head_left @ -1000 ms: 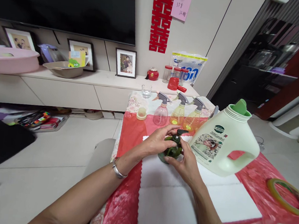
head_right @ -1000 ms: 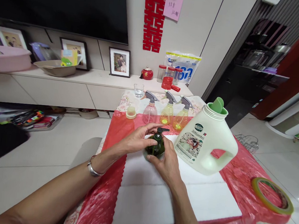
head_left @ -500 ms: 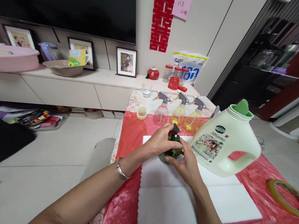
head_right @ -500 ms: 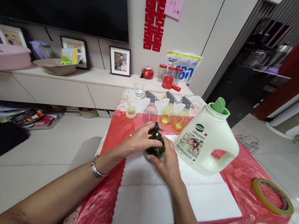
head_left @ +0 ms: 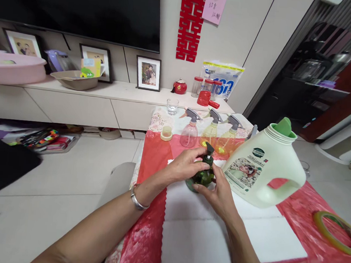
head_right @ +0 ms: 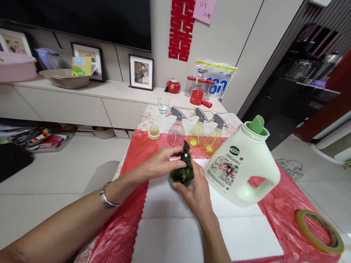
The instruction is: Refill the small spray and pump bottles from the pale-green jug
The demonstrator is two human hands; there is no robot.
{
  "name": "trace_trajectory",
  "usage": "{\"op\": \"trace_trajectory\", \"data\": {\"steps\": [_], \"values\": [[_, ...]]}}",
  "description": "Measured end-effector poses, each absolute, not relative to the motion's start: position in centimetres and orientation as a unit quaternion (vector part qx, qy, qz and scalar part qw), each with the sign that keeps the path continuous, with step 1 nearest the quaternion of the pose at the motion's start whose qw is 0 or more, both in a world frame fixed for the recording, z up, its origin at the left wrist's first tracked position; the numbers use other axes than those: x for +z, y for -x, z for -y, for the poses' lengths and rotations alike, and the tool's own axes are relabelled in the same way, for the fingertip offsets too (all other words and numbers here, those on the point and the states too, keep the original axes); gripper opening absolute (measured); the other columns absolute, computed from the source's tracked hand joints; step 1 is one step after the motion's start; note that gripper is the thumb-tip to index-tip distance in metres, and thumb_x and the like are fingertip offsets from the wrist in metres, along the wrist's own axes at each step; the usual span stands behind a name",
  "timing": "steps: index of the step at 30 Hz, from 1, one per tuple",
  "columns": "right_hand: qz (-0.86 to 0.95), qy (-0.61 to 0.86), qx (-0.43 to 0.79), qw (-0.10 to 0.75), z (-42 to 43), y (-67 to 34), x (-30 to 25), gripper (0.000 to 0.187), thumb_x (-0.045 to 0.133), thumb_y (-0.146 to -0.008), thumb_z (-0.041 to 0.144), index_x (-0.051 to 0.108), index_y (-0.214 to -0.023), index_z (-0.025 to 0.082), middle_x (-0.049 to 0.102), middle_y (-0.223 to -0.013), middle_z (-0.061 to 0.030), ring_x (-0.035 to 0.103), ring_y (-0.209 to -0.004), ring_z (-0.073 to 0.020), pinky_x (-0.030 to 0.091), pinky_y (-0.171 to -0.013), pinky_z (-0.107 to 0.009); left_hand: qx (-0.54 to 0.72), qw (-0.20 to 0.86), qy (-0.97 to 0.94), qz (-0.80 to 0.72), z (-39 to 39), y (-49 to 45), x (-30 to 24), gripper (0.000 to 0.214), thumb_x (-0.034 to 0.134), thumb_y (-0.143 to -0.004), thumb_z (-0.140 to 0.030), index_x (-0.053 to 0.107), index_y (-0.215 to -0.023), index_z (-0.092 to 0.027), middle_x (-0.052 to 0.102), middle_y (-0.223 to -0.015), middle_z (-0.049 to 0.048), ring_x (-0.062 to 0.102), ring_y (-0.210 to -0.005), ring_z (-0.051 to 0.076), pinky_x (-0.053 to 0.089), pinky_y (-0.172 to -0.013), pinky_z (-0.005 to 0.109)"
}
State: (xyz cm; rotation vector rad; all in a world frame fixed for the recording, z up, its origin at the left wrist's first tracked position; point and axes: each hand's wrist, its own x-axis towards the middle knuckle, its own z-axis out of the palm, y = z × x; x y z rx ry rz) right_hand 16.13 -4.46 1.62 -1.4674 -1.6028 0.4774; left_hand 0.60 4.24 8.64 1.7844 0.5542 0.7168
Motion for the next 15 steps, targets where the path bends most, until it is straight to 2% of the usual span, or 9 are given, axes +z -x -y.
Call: {"op": "trace_trajectory", "data": {"steps": [7, 11, 15], "values": [[0.643, 0.602, 0.182, 0.437, 4.3, -16.5, 0.7, 0.079, 0.076, -0.077, 0.046, 0.041, -0.145, 0.026, 0.051, -0.139, -0.0068, 0.049, -0.126, -0.0259, 0.043, -0.107, -0.044, 0.368, 0.544, -0.719, -0.225, -4.4, -0.2, 9.4, 0.024, 0.061, -0.083, -0.019, 0.068, -0.106, -0.018, 0.07, -0.102, 0.0041, 0.064, -0.099, 0.021, 0.049, -0.09, 0.034], [0.64, 0.61, 0.183, 0.43, 4.4, -16.6, 0.4, 0.081, 0.076, -0.077, 0.051, 0.04, -0.146, 0.025, 0.05, -0.139, -0.0075, 0.049, -0.126, -0.0256, 0.042, -0.108, -0.044, 0.445, 0.569, -0.661, -0.202, -4.3, 0.5, 10.5, 0.032, 0.067, -0.084, -0.022, 0.067, -0.115, -0.02, 0.07, -0.109, 0.0046, 0.064, -0.104, 0.019, 0.049, -0.093, 0.032], [0.637, 0.615, 0.18, 0.428, 4.6, -16.7, 0.4, 0.081, 0.076, -0.077, 0.052, 0.04, -0.145, 0.025, 0.05, -0.139, -0.0078, 0.05, -0.126, -0.0256, 0.042, -0.109, -0.045, 0.526, 0.573, -0.605, -0.172, -4.7, 1.7, 11.7, 0.036, 0.075, -0.08, -0.028, 0.069, -0.115, -0.021, 0.07, -0.117, 0.0052, 0.064, -0.109, 0.02, 0.049, -0.096, 0.031]]}}
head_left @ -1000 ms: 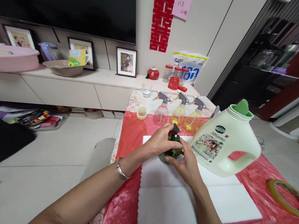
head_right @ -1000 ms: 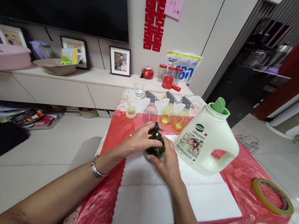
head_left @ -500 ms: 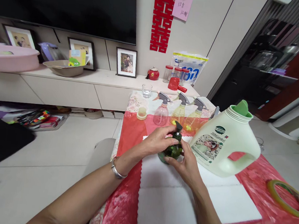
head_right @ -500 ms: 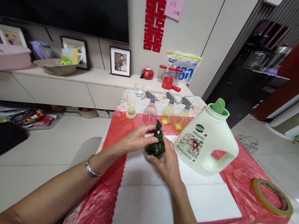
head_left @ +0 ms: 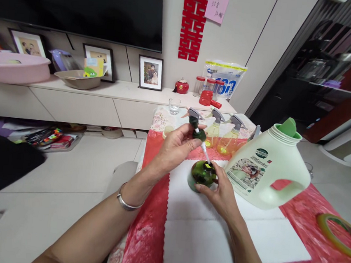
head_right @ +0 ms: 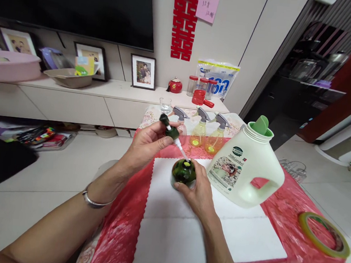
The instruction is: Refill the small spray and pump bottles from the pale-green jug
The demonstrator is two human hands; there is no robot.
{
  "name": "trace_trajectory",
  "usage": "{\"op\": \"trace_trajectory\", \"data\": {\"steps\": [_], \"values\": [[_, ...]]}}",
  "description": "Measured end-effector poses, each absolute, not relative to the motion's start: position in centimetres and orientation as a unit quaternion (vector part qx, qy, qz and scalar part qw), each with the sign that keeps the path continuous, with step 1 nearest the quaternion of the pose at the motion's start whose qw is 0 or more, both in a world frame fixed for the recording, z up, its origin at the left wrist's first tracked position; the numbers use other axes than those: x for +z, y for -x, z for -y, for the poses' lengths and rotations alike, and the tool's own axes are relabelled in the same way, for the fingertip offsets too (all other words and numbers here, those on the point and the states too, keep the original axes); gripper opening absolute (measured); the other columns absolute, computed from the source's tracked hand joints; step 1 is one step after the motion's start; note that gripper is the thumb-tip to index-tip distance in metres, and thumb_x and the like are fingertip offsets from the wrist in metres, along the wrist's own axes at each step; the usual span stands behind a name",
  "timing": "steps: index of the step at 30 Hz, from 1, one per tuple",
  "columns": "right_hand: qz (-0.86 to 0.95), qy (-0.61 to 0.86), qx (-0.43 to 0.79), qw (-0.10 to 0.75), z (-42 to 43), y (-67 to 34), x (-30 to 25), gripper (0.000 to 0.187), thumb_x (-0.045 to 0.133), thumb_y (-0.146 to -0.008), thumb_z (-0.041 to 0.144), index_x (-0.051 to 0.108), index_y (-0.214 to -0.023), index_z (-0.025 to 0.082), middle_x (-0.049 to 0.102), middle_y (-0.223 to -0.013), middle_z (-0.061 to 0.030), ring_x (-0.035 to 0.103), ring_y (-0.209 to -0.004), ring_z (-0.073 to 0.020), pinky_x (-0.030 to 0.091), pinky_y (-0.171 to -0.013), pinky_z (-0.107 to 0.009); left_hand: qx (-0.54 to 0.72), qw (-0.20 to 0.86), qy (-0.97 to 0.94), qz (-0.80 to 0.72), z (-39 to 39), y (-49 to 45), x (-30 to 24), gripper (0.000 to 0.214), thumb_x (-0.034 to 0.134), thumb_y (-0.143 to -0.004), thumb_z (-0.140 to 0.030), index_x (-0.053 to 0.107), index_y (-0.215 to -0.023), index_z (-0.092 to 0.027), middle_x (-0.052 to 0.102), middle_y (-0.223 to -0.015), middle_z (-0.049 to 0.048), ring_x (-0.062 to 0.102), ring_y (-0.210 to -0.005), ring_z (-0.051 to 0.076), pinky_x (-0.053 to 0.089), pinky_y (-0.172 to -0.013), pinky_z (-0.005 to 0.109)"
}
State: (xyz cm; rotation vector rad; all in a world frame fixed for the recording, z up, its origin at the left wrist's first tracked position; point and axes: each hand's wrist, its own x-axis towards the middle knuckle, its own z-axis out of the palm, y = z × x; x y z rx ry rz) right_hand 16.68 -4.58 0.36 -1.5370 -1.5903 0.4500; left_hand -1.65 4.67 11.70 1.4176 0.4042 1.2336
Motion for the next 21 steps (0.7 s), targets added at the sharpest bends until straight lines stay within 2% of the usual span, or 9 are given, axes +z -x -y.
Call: {"op": "trace_trajectory", "data": {"steps": [5, 9, 13, 17, 21], "values": [[0.63, 0.622, 0.182, 0.427, 4.4, -16.7, 0.4, 0.082, 0.076, -0.076, 0.053, 0.041, -0.144, 0.025, 0.05, -0.14, -0.0078, 0.049, -0.127, -0.0258, 0.043, -0.109, -0.045, 0.646, 0.541, -0.504, -0.19, -6.1, 3.0, 11.4, 0.039, 0.082, -0.075, -0.034, 0.069, -0.109, -0.022, 0.072, -0.108, 0.0045, 0.066, -0.094, 0.015, 0.053, -0.079, 0.025], [0.626, 0.629, 0.183, 0.423, 4.3, -16.5, 0.5, 0.082, 0.076, -0.074, 0.053, 0.042, -0.143, 0.024, 0.05, -0.14, -0.0084, 0.05, -0.127, -0.0264, 0.044, -0.107, -0.046, 0.71, 0.541, -0.372, -0.256, -6.9, 3.1, 8.6, 0.04, 0.086, -0.068, -0.036, 0.068, -0.098, -0.019, 0.068, -0.104, 0.0025, 0.063, -0.087, 0.012, 0.052, -0.072, 0.021], [0.623, 0.632, 0.18, 0.424, 4.3, -16.4, 0.6, 0.081, 0.076, -0.074, 0.052, 0.042, -0.143, 0.025, 0.05, -0.14, -0.0076, 0.05, -0.126, -0.0258, 0.044, -0.108, -0.045, 0.686, 0.583, -0.28, -0.332, -6.6, 2.1, 4.7, 0.041, 0.089, -0.062, -0.033, 0.064, -0.09, -0.018, 0.066, -0.098, 0.0007, 0.061, -0.082, 0.01, 0.051, -0.07, 0.021], [0.627, 0.628, 0.185, 0.423, 4.6, -16.5, 0.4, 0.082, 0.075, -0.075, 0.052, 0.041, -0.144, 0.024, 0.05, -0.14, -0.0077, 0.051, -0.126, -0.0259, 0.045, -0.107, -0.045, 0.651, 0.612, -0.235, -0.384, -5.6, 0.8, 2.1, 0.035, 0.086, -0.065, -0.03, 0.059, -0.083, -0.017, 0.061, -0.083, -0.0035, 0.058, -0.069, 0.006, 0.051, -0.067, 0.02], [0.63, 0.625, 0.186, 0.422, 4.6, -16.6, 0.2, 0.082, 0.074, -0.077, 0.054, 0.039, -0.146, 0.024, 0.049, -0.141, -0.0088, 0.05, -0.128, -0.0262, 0.046, -0.107, -0.044, 0.627, 0.625, -0.227, -0.407, -4.7, -0.1, 0.9, 0.031, 0.085, -0.068, -0.025, 0.058, -0.079, -0.015, 0.06, -0.077, -0.0039, 0.058, -0.065, 0.005, 0.05, -0.065, 0.019]]}}
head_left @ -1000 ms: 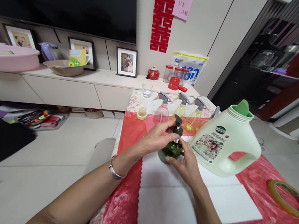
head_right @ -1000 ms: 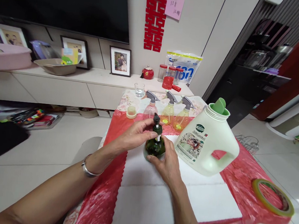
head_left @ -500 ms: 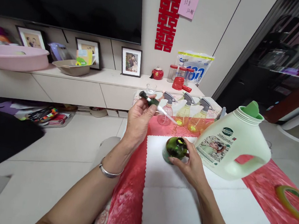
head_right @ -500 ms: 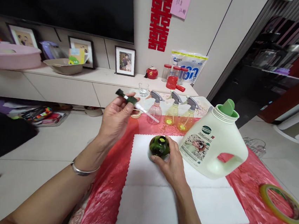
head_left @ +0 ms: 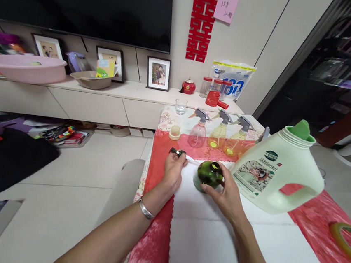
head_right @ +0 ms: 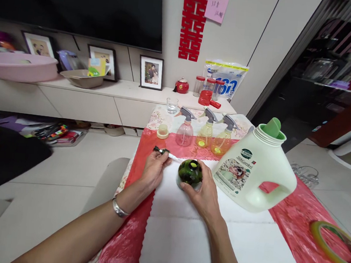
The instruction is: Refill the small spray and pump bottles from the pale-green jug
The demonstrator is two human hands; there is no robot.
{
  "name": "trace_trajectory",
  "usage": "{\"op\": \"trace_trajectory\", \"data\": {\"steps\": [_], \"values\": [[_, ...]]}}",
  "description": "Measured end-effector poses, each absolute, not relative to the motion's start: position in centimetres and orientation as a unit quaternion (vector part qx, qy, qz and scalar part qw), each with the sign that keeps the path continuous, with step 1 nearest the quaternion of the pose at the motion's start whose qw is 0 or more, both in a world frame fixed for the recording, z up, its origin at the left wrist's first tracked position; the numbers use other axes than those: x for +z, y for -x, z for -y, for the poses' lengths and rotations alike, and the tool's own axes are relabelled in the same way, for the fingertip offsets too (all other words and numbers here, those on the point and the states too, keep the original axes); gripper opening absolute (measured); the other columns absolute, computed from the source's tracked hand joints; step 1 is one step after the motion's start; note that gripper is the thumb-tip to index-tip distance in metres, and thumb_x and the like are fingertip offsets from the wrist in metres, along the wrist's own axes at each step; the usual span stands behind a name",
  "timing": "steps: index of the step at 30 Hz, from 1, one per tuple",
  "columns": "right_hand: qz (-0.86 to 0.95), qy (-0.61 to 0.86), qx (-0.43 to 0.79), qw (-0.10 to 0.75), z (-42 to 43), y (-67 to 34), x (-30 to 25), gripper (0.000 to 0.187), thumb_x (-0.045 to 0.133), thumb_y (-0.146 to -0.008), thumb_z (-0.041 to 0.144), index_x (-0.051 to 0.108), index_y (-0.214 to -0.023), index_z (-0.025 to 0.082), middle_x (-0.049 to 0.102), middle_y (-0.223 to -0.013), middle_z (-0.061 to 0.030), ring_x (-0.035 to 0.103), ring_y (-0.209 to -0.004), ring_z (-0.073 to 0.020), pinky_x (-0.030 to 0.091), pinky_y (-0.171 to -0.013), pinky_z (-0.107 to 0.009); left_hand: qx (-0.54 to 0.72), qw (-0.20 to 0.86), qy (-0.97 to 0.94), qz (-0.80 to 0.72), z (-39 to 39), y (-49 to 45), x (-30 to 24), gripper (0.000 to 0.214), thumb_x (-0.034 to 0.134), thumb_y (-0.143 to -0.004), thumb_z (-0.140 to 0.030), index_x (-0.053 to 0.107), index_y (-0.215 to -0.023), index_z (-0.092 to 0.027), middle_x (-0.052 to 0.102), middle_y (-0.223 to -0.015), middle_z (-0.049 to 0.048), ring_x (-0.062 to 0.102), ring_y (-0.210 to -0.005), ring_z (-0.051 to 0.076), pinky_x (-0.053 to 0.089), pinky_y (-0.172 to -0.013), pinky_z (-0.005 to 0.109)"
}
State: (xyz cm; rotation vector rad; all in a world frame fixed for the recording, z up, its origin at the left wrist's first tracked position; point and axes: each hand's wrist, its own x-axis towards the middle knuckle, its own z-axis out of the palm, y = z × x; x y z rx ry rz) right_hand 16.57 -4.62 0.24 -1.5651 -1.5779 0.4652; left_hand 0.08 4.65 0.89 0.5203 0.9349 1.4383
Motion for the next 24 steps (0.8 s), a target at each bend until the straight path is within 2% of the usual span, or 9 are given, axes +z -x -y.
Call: {"op": "trace_trajectory", "data": {"steps": [8, 14, 18, 24], "values": [[0.643, 0.614, 0.173, 0.424, 4.5, -16.5, 0.1, 0.083, 0.071, -0.08, 0.054, 0.036, -0.149, 0.023, 0.047, -0.142, -0.0105, 0.048, -0.13, -0.0271, 0.045, -0.108, -0.046, 0.581, 0.647, -0.209, -0.448, -3.7, -0.1, 0.6, 0.016, 0.07, -0.086, -0.014, 0.057, -0.077, -0.014, 0.063, -0.072, -0.0006, 0.064, -0.066, 0.008, 0.055, -0.073, 0.023], [0.642, 0.607, 0.176, 0.434, 4.4, -16.6, -0.2, 0.083, 0.073, -0.079, 0.055, 0.038, -0.147, 0.024, 0.047, -0.142, -0.0102, 0.048, -0.129, -0.0269, 0.047, -0.106, -0.045, 0.539, 0.672, -0.202, -0.465, -3.0, 0.6, 0.9, 0.016, 0.064, -0.091, -0.013, 0.059, -0.076, -0.013, 0.067, -0.07, 0.0039, 0.068, -0.068, 0.011, 0.057, -0.08, 0.027], [0.639, 0.606, 0.182, 0.437, 4.4, -16.6, -0.1, 0.082, 0.073, -0.079, 0.055, 0.037, -0.147, 0.025, 0.047, -0.142, -0.0103, 0.048, -0.129, -0.027, 0.047, -0.105, -0.045, 0.52, 0.691, -0.204, -0.459, -1.9, 1.2, 1.1, 0.016, 0.066, -0.09, -0.015, 0.059, -0.076, -0.013, 0.068, -0.074, 0.006, 0.07, -0.071, 0.013, 0.057, -0.086, 0.032], [0.633, 0.612, 0.192, 0.433, 4.5, -16.4, 0.2, 0.081, 0.073, -0.079, 0.051, 0.037, -0.147, 0.024, 0.046, -0.142, -0.0102, 0.047, -0.13, -0.0271, 0.048, -0.105, -0.046, 0.492, 0.73, -0.225, -0.417, 0.2, 1.9, 0.8, 0.027, 0.08, -0.08, -0.03, 0.058, -0.071, -0.016, 0.069, -0.08, 0.0072, 0.071, -0.084, 0.018, 0.054, -0.097, 0.037]]}}
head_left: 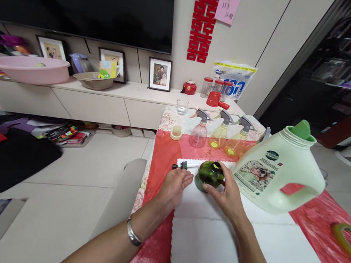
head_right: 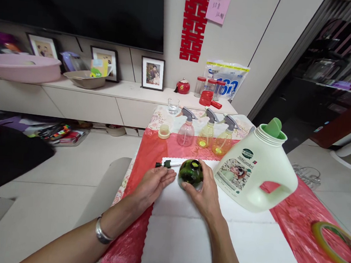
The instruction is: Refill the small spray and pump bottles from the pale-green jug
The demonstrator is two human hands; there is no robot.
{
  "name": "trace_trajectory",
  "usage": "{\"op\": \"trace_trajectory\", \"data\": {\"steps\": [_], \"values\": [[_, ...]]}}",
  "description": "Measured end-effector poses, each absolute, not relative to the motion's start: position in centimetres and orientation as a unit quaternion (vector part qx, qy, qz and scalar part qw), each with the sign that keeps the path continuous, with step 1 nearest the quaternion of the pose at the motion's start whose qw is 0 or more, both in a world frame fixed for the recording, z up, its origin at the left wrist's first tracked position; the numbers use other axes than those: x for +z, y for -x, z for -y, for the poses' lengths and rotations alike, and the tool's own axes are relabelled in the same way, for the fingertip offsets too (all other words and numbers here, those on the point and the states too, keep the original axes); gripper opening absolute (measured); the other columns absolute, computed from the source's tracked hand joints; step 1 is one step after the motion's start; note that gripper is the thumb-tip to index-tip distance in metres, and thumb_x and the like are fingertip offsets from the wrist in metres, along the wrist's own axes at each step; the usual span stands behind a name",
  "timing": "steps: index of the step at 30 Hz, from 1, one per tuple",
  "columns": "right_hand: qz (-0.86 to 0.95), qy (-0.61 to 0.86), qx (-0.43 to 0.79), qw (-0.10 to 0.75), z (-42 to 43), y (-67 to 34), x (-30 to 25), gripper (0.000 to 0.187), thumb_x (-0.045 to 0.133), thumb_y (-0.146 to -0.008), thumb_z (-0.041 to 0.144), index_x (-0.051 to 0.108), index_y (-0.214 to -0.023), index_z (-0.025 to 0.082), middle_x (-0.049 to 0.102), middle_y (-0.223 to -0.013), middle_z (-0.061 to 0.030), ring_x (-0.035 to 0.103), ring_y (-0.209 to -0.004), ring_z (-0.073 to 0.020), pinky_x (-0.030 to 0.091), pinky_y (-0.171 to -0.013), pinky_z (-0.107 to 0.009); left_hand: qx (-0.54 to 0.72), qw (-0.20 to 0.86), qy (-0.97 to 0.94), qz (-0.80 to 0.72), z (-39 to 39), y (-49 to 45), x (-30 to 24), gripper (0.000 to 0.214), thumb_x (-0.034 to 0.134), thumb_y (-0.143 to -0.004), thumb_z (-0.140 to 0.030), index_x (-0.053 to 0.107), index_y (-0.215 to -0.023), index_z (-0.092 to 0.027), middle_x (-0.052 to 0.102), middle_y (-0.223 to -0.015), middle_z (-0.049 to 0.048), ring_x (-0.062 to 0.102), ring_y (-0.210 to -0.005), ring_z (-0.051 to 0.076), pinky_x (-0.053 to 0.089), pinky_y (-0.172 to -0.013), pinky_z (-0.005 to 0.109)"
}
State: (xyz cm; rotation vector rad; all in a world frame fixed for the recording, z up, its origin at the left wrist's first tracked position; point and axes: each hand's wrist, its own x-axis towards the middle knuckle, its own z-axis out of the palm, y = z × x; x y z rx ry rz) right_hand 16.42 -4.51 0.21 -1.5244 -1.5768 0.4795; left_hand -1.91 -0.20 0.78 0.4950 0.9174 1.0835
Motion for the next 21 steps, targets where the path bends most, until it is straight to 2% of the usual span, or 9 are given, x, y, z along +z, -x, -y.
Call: {"op": "trace_trajectory", "data": {"steps": [3, 8, 11, 14, 18, 21], "values": [[0.632, 0.612, 0.192, 0.435, 4.6, -16.4, 0.3, 0.082, 0.073, -0.078, 0.051, 0.038, -0.146, 0.023, 0.046, -0.143, -0.0112, 0.047, -0.131, -0.0282, 0.048, -0.105, -0.047, 0.491, 0.731, -0.229, -0.415, 0.6, 2.0, 0.6, 0.027, 0.081, -0.077, -0.034, 0.06, -0.075, -0.017, 0.069, -0.085, 0.0076, 0.071, -0.088, 0.019, 0.053, -0.099, 0.038], [0.63, 0.615, 0.197, 0.431, 4.7, -16.4, 0.2, 0.081, 0.072, -0.079, 0.051, 0.037, -0.147, 0.024, 0.046, -0.143, -0.0098, 0.047, -0.131, -0.0266, 0.048, -0.105, -0.045, 0.489, 0.723, -0.249, -0.421, 0.7, 2.2, 1.2, 0.021, 0.077, -0.078, -0.027, 0.059, -0.074, -0.017, 0.068, -0.085, 0.0072, 0.07, -0.087, 0.017, 0.052, -0.099, 0.037], [0.632, 0.616, 0.196, 0.428, 4.6, -16.4, 0.2, 0.082, 0.072, -0.079, 0.051, 0.037, -0.147, 0.024, 0.045, -0.143, -0.0096, 0.047, -0.131, -0.0265, 0.047, -0.106, -0.046, 0.488, 0.702, -0.268, -0.444, 1.0, 2.2, 1.5, 0.02, 0.076, -0.074, -0.02, 0.062, -0.088, -0.017, 0.068, -0.094, 0.0078, 0.068, -0.089, 0.017, 0.053, -0.094, 0.037], [0.631, 0.617, 0.196, 0.427, 4.6, -16.4, 0.4, 0.083, 0.072, -0.078, 0.053, 0.036, -0.148, 0.024, 0.045, -0.143, -0.0103, 0.046, -0.132, -0.0269, 0.046, -0.107, -0.047, 0.484, 0.647, -0.357, -0.469, 1.1, 1.9, 1.7, 0.042, 0.075, -0.069, -0.016, 0.063, -0.109, -0.018, 0.066, -0.113, 0.0117, 0.065, -0.105, 0.024, 0.052, -0.095, 0.041], [0.638, 0.611, 0.203, 0.423, 4.6, -16.3, 0.6, 0.084, 0.069, -0.081, 0.055, 0.035, -0.15, 0.022, 0.044, -0.145, -0.0129, 0.045, -0.134, -0.0283, 0.043, -0.111, -0.048, 0.47, 0.549, -0.529, -0.445, 0.7, 0.4, 2.2, 0.071, 0.076, -0.061, -0.011, 0.056, -0.128, -0.022, 0.053, -0.14, 0.0135, 0.048, -0.134, 0.031, 0.038, -0.113, 0.047], [0.646, 0.612, 0.199, 0.411, 4.8, -16.5, 0.7, 0.081, 0.065, -0.083, 0.044, 0.032, -0.153, 0.022, 0.043, -0.147, -0.0119, 0.044, -0.135, -0.0272, 0.041, -0.113, -0.049, 0.438, 0.511, -0.6, -0.432, 0.5, -1.2, 2.8, 0.079, 0.077, -0.061, -0.015, 0.05, -0.134, -0.021, 0.047, -0.145, 0.0154, 0.041, -0.14, 0.033, 0.033, -0.117, 0.049]]}}
